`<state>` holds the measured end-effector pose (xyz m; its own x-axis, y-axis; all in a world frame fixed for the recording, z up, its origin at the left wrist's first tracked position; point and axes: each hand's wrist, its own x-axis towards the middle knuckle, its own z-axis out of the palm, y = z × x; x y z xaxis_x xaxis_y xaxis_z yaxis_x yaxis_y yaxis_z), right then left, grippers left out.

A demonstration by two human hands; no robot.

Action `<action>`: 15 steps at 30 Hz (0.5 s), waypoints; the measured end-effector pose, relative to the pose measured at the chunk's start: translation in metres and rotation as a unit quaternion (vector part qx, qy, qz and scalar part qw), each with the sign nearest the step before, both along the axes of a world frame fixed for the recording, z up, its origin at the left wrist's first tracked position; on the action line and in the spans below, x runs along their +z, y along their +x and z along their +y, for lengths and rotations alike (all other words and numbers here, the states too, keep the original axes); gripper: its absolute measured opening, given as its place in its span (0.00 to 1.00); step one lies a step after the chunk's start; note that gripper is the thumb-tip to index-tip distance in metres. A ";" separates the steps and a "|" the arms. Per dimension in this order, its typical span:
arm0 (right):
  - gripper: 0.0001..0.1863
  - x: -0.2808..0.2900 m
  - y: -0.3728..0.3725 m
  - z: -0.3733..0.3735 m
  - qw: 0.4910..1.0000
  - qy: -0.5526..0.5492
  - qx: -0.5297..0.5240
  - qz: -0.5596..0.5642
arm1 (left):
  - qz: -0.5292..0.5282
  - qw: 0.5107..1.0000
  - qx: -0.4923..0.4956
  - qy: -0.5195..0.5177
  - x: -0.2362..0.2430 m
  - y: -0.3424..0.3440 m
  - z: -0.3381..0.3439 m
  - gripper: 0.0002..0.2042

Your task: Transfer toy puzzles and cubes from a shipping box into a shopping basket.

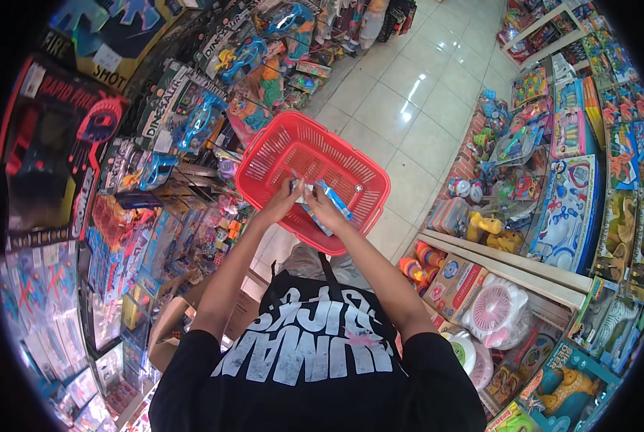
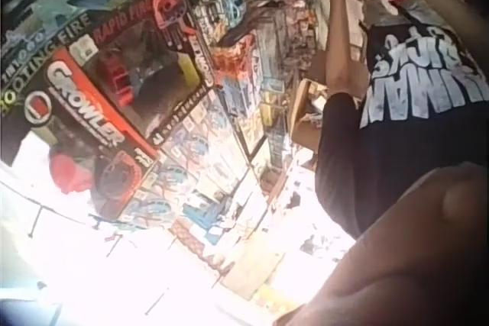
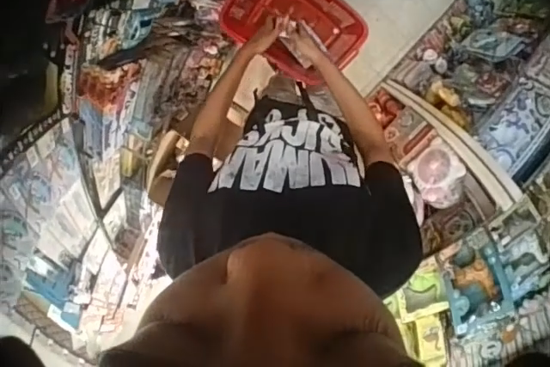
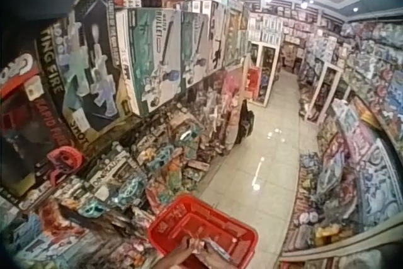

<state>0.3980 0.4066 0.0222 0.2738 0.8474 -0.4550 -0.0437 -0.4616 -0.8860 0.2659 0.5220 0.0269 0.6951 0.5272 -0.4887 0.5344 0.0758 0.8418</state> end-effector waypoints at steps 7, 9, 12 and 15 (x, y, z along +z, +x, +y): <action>0.40 -0.045 0.026 0.052 0.969 -0.094 0.179 -0.142 | 0.099 0.994 -0.031 -0.037 -0.045 0.016 0.055 0.55; 0.40 -0.061 0.022 0.063 0.940 -0.103 0.248 -0.209 | 0.097 0.994 0.001 -0.045 -0.053 0.013 0.051 0.54; 0.40 -0.099 0.016 0.062 0.911 -0.093 0.266 -0.301 | 0.105 0.994 -0.016 -0.030 -0.104 0.015 0.057 0.52; 0.37 -0.112 0.010 0.045 0.899 -0.055 0.254 -0.352 | 0.119 0.989 -0.090 -0.024 -0.159 0.014 0.057 0.49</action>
